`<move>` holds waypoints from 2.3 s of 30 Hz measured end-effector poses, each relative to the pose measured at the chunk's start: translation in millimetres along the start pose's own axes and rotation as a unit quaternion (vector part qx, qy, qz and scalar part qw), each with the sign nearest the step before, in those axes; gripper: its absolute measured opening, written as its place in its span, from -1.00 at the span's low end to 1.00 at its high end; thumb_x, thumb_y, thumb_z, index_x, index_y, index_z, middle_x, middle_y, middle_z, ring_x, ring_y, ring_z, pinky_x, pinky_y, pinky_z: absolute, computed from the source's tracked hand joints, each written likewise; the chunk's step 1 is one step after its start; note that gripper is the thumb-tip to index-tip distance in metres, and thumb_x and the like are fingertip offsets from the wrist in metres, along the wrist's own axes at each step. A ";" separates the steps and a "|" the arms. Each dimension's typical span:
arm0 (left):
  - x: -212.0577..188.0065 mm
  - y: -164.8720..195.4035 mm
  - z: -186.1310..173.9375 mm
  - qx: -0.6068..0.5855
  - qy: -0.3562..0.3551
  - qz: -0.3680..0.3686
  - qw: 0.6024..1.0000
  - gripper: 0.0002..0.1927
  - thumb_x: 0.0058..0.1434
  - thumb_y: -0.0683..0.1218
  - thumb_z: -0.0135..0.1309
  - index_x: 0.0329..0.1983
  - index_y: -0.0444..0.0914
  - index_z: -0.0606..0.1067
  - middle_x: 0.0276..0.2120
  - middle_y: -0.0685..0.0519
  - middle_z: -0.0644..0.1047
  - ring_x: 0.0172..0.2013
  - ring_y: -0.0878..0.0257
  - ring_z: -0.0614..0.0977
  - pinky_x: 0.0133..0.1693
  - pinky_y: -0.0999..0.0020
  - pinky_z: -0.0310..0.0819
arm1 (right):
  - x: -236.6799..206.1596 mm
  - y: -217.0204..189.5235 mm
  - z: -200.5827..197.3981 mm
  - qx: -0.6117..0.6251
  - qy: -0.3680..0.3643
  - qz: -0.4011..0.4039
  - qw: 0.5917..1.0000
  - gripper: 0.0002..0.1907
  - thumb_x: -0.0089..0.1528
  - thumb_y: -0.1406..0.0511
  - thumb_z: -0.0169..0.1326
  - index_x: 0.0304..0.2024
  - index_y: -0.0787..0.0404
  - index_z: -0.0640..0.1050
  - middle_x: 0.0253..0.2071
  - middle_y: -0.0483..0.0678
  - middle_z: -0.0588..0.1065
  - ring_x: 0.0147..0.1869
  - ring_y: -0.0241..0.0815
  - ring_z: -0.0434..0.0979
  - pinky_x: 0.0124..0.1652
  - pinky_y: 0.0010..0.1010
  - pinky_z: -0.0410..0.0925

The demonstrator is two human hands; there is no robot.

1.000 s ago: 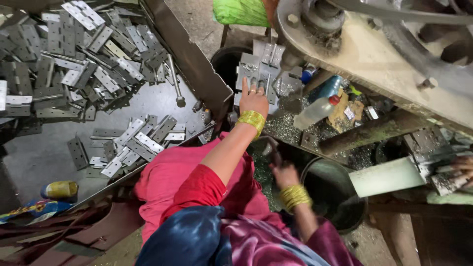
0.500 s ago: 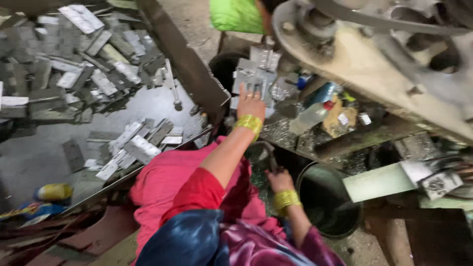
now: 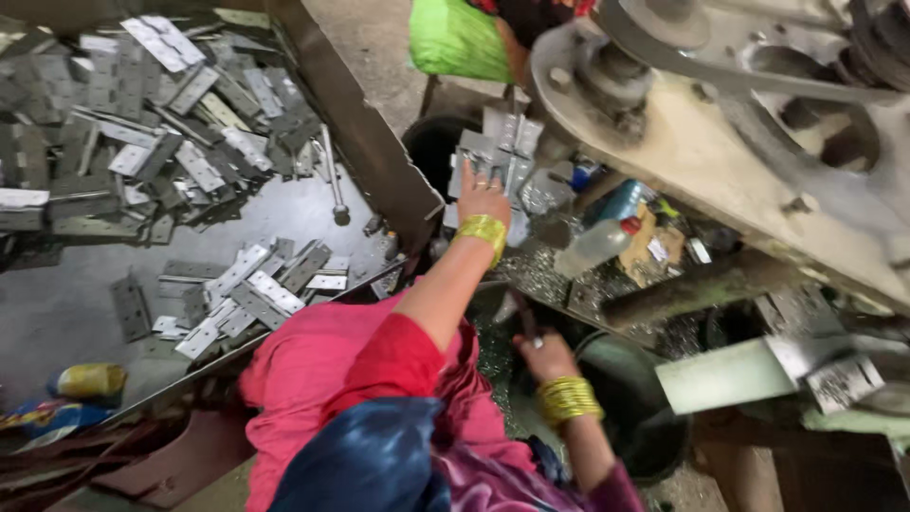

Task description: The person operates a manual press machine to process metal brackets. They pick brackets from a metal bin, place them into the press, and operate the lever to stamp or shape the pieces, then return them to the bin.

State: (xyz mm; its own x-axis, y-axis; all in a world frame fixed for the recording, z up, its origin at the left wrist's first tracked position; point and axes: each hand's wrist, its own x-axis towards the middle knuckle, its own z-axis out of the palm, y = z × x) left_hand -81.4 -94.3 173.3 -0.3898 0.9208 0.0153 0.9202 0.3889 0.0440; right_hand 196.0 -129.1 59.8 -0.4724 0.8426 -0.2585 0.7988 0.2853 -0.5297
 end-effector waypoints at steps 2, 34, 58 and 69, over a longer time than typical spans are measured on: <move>10.6 -1.5 -5.0 0.013 -0.006 -0.022 1.000 -0.54 0.44 -0.03 -0.26 0.30 -0.13 0.49 0.46 0.07 0.25 0.47 0.00 0.16 0.41 -0.26 -0.57 | 8.4 -3.3 -12.6 -0.013 -0.043 0.068 0.997 -0.29 0.22 -0.14 0.13 0.08 0.33 0.55 -0.06 0.30 0.61 0.09 0.26 0.62 0.11 -0.04 0.40; -15.2 -2.5 -19.1 -0.015 0.072 0.056 0.996 -0.48 0.28 0.05 -0.02 0.22 -0.33 0.47 0.37 -0.10 0.34 0.44 0.01 0.22 0.44 -0.16 -0.43 | -54.8 -139.0 -114.5 0.102 0.286 -0.128 0.944 -0.61 0.22 0.22 0.19 0.05 0.26 0.53 0.01 0.15 0.51 0.06 0.14 0.55 0.03 -0.12 0.37; -79.6 23.4 0.5 -0.028 0.244 -0.002 0.969 -0.71 0.16 -0.08 -0.04 -0.22 -0.27 0.64 0.09 -0.06 0.57 0.08 0.11 0.49 0.02 0.13 0.31 | -55.1 -127.3 -102.4 0.102 0.234 -0.088 0.963 -0.66 0.24 0.15 0.17 -0.05 0.23 0.60 -0.14 0.14 0.62 -0.06 0.09 0.63 -0.05 -0.16 0.41; -42.4 34.8 7.9 -0.013 0.175 0.039 0.984 -0.65 0.30 -0.01 -0.07 -0.28 -0.23 0.71 -0.14 -0.02 0.65 0.15 0.05 0.43 0.19 0.07 0.15 | -8.6 -51.4 -49.3 -0.006 0.092 -0.016 0.996 -0.50 0.25 0.02 0.11 0.10 0.19 0.53 -0.06 0.21 0.60 0.05 0.18 0.61 0.01 -0.09 0.42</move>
State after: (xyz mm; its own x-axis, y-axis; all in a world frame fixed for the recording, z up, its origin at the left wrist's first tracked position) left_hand -32.5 -119.6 166.3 -0.3108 0.8788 0.3621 0.9482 0.3130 0.0542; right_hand 177.4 -128.5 129.1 -0.4228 0.9020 -0.0878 0.7893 0.3189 -0.5247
